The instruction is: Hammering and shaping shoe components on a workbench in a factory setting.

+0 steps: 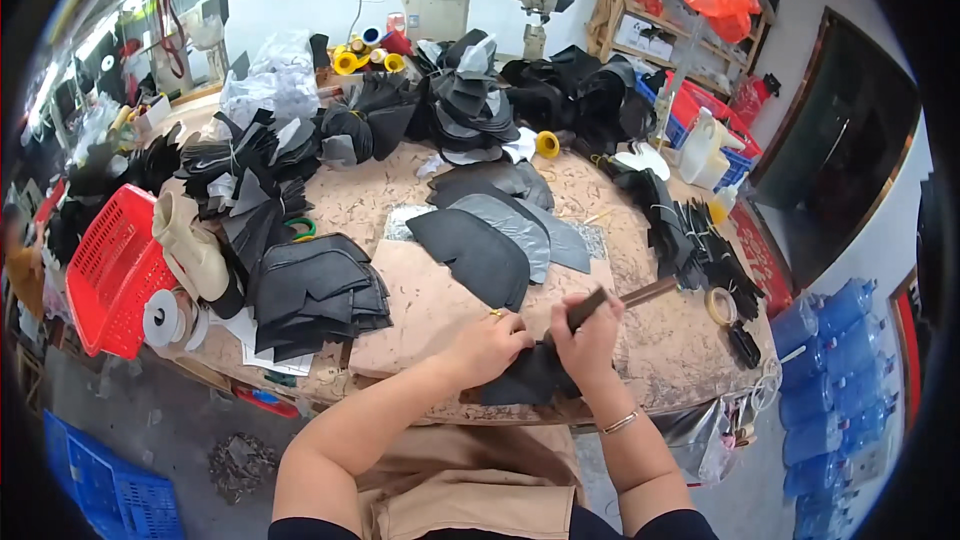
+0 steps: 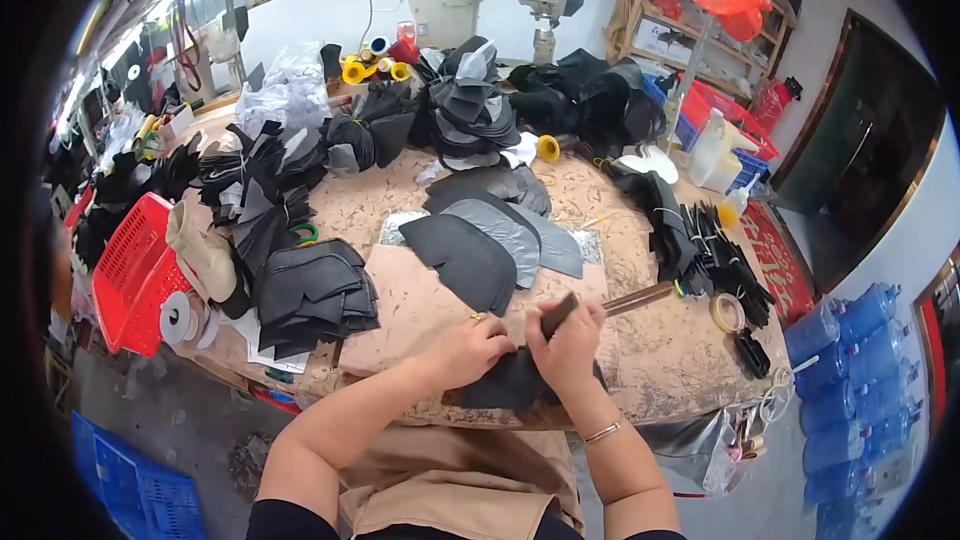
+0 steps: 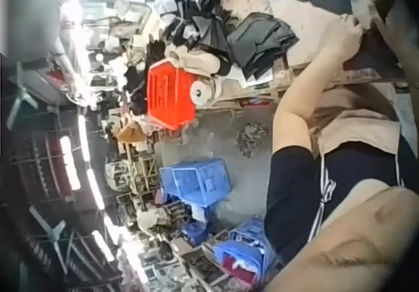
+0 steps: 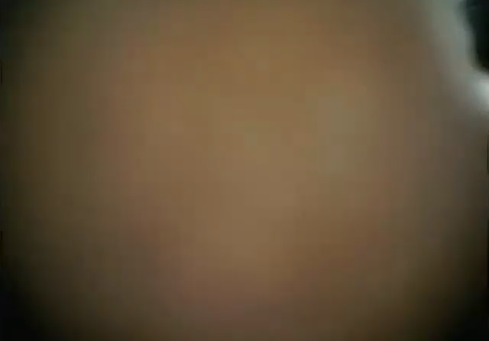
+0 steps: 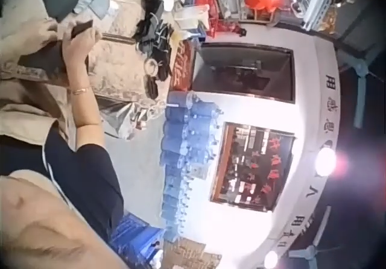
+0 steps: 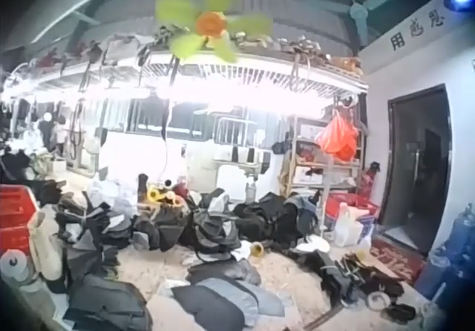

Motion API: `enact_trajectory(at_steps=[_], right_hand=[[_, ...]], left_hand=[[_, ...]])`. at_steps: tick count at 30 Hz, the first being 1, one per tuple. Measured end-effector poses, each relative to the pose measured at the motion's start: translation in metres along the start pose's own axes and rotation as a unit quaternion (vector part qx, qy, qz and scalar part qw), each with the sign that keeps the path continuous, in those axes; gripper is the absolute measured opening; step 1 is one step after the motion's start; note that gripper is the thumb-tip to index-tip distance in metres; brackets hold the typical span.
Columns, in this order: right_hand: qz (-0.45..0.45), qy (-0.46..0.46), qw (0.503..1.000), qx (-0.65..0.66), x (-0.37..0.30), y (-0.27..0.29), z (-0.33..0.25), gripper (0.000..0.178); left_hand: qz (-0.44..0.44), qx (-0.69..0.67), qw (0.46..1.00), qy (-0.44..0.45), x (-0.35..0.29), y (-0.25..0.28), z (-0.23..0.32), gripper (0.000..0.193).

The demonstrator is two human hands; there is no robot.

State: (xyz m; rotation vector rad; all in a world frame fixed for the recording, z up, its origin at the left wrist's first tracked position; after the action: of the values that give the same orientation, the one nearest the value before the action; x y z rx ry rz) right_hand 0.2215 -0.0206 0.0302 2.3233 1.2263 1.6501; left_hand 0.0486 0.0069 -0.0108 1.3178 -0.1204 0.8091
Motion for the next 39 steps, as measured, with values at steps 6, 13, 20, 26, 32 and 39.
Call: enact_trajectory(at_steps=[6, 13, 20, 26, 32, 39], right_hand=[[-0.031, -0.012, 0.999, -0.029, -0.005, -0.005, -0.007, 0.015], [-0.004, -0.007, 1.0, 0.003, 0.003, -0.002, -0.012, 0.013], [-0.001, -0.003, 1.0, 0.011, -0.01, -0.011, -0.003, 0.014], [-0.029, 0.013, 0.999, 0.03, 0.003, -0.008, -0.014, 0.015], [-0.002, 0.028, 0.999, 0.02, -0.01, -0.016, -0.008, 0.013], [-0.011, 0.029, 0.999, 0.037, 0.007, -0.005, -0.025, 0.018]], left_hand=[[0.017, -0.07, 0.996, 0.051, 0.0, 0.001, 0.001, 0.009], [-0.017, -0.019, 0.998, 0.055, -0.008, 0.008, 0.009, 0.017], [0.024, -0.012, 0.998, 0.062, -0.007, 0.018, 0.013, 0.021], [-0.035, 0.113, 0.993, -0.007, -0.015, 0.016, 0.014, 0.025], [-0.005, 0.095, 0.995, 0.006, -0.017, 0.01, 0.016, 0.026], [-0.025, 0.081, 0.996, 0.022, -0.021, 0.016, 0.017, 0.025]])
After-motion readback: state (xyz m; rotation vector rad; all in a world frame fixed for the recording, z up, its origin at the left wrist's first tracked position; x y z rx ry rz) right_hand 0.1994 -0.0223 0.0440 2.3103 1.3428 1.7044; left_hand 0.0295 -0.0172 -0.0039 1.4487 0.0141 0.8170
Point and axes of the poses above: each hand's wrist, its own x-axis towards the middle knuckle, its own y-axis out of the back of the hand, z = x × y, the point moved 1 cm from there along x, towards the middle knuckle, and after that the axes turned 6 degrees about -y, right-handed, at the moved point
